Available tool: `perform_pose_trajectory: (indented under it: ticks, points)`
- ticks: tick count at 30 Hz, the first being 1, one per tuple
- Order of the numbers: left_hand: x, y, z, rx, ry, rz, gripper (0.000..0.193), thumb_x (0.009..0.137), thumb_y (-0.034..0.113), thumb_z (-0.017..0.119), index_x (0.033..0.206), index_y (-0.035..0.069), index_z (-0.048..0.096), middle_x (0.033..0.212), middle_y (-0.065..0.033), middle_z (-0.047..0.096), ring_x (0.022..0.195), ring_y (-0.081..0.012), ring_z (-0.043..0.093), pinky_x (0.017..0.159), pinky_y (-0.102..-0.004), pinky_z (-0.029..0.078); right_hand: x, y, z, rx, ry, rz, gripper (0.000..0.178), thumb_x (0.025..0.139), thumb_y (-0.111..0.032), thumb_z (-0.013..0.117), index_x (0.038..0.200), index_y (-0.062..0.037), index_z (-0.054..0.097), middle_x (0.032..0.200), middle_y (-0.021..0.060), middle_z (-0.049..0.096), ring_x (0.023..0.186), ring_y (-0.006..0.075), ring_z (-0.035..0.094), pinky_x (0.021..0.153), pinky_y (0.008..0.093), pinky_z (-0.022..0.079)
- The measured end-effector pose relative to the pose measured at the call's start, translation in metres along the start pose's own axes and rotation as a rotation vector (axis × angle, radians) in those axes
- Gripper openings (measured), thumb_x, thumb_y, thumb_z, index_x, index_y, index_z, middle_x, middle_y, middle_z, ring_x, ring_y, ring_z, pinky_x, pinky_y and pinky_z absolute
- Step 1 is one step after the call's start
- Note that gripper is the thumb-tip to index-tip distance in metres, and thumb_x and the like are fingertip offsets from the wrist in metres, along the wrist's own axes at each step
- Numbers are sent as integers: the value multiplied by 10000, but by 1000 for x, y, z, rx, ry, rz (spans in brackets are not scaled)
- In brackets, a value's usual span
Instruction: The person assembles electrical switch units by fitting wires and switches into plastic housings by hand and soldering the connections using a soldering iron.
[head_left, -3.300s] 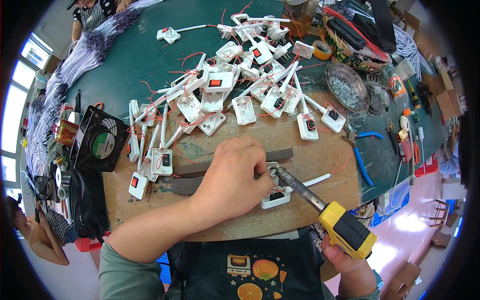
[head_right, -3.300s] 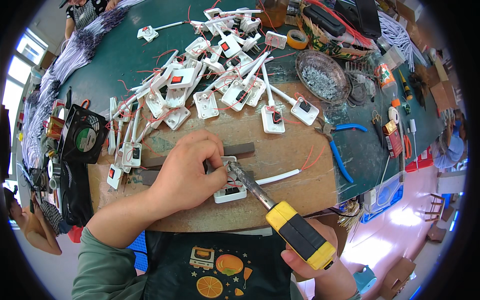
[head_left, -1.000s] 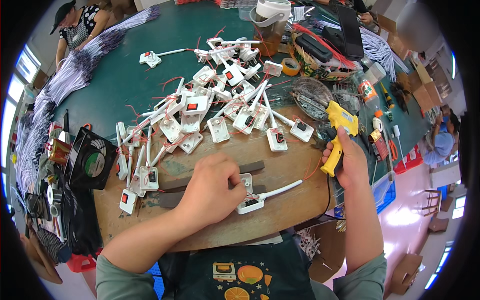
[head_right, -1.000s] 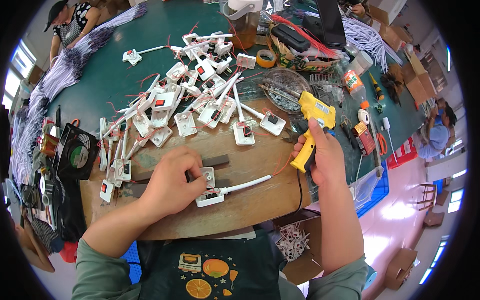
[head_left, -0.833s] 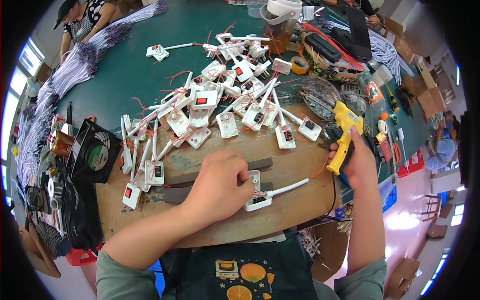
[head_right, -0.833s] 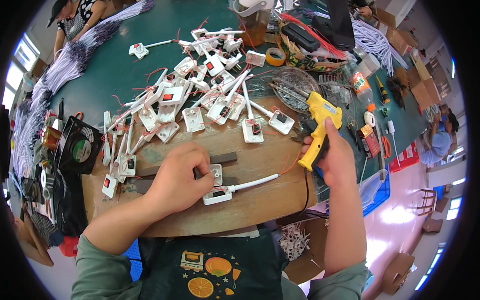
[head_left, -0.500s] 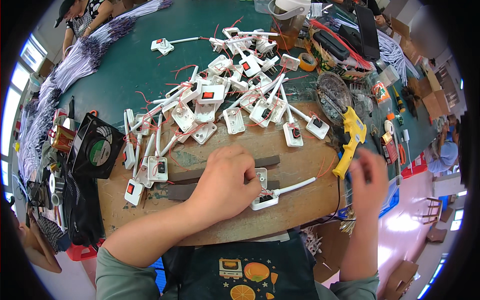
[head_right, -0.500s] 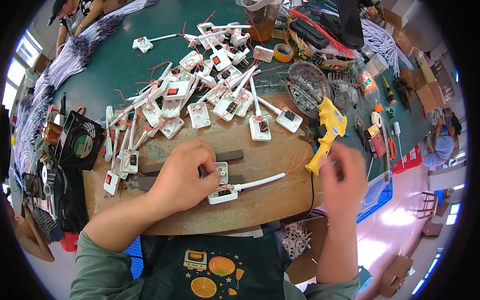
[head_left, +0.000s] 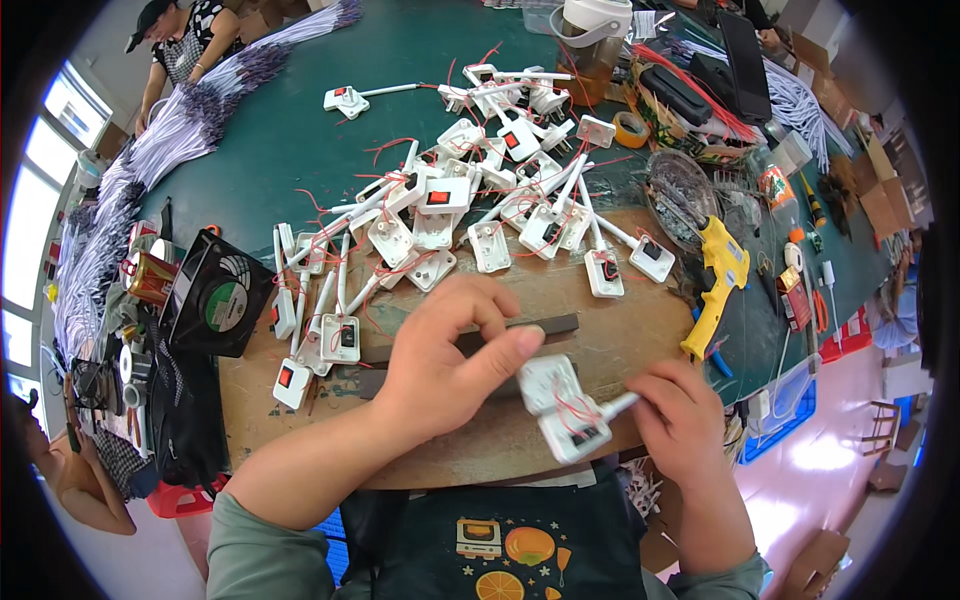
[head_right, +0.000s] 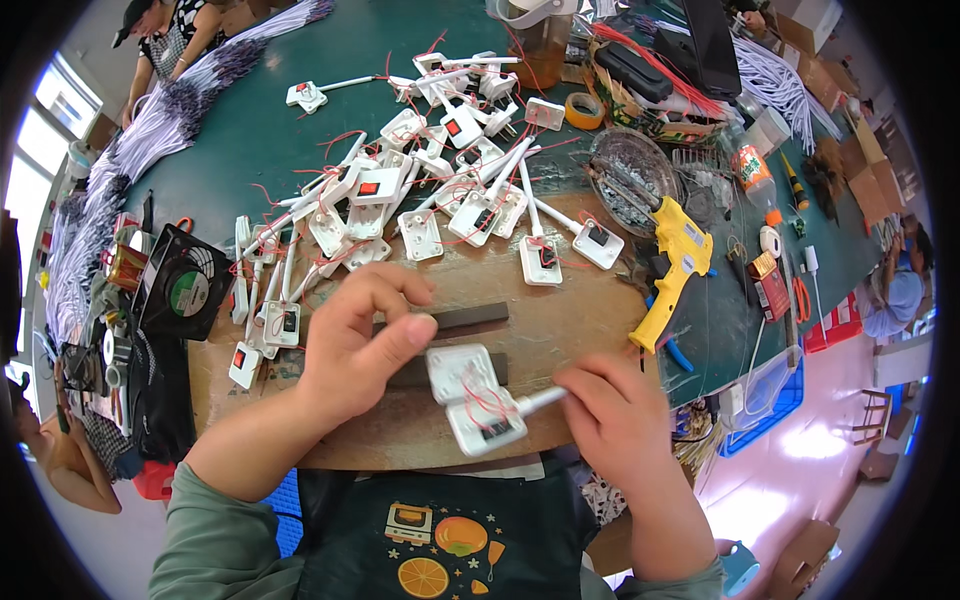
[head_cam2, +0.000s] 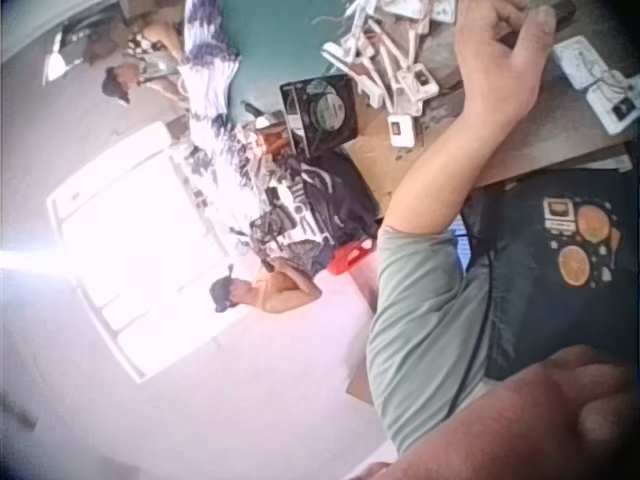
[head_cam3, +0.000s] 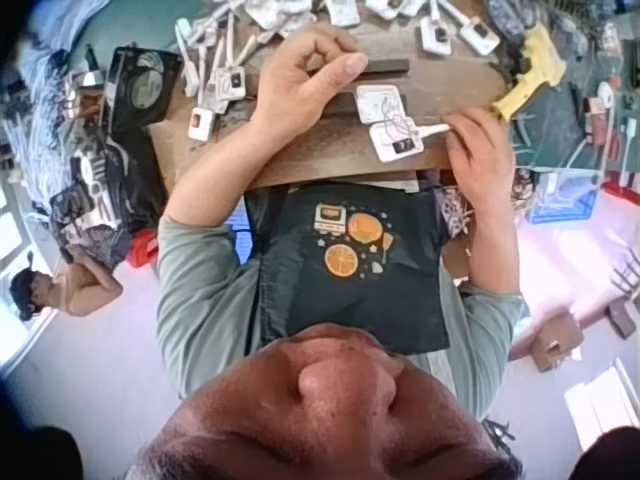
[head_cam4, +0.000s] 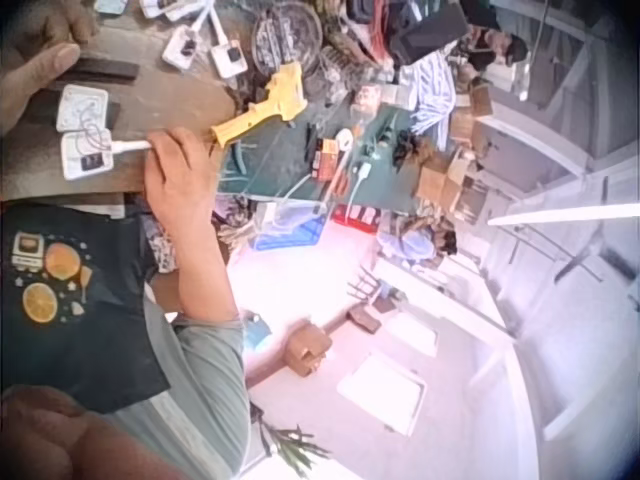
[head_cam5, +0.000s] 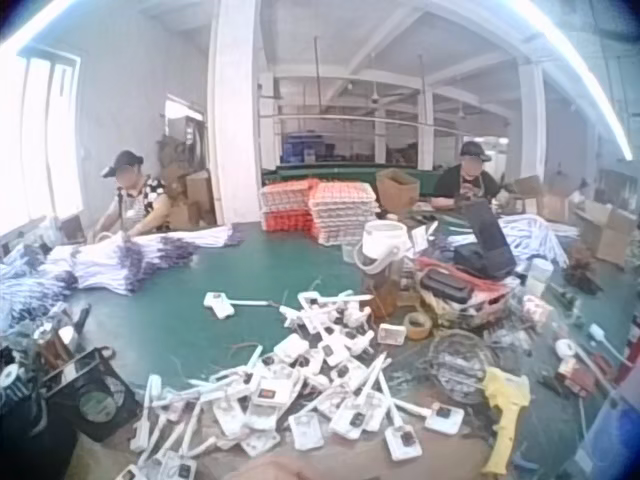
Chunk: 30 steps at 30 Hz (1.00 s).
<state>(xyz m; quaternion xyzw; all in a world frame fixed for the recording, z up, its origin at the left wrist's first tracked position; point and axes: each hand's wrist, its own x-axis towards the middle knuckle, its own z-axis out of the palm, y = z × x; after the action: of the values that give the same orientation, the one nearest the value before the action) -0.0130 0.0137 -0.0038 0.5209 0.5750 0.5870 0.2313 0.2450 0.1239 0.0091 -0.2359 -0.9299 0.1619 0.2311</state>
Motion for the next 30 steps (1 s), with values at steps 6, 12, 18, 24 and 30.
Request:
perform_pose_trajectory:
  ticks: [6, 12, 18, 24, 30]
  points:
    - [8, -5, -12, -81, 167, -107, 156, 924, 106, 741, 966, 36, 609, 1007, -79, 662, 943, -176, 621, 880, -332, 499, -85, 18, -32, 256, -154, 267, 240, 736, 18, 721, 950, -88, 748, 982, 93, 683, 851, 257, 690, 691, 334, 555]
    - [22, 7, -24, -188, 214, -221, 170, 928, 96, 736, 1011, 16, 611, 1013, -44, 657, 977, -129, 619, 895, -301, 505, -178, 24, -30, 221, -177, 351, 214, 730, 36, 706, 908, -76, 746, 978, 82, 695, 825, 236, 689, 654, 313, 550]
    - [34, 18, -34, -145, 253, -248, 128, 934, 55, 712, 1014, 18, 620, 1007, -37, 666, 918, -99, 605, 803, -258, 491, -312, 96, 25, 413, -204, 1056, 176, 836, 13, 677, 1003, -36, 698, 814, 43, 658, 685, 111, 632, 580, 261, 497]
    - [59, 26, -87, 179, 452, -168, 137, 920, 87, 695, 1027, 12, 654, 968, -60, 684, 901, -129, 625, 794, -285, 500, -407, 126, 52, 415, -190, 1619, 199, 857, -48, 675, 1052, -12, 681, 798, 51, 667, 556, 123, 583, 476, 284, 463]
    - [65, 11, -122, 973, 104, -296, 247, 853, 104, 666, 1087, 26, 684, 1027, -125, 706, 952, -259, 670, 862, -367, 519, -484, 163, 79, 381, -54, 1699, 320, 872, -64, 625, 1183, 8, 653, 869, 99, 690, 573, 165, 614, 472, 311, 468]
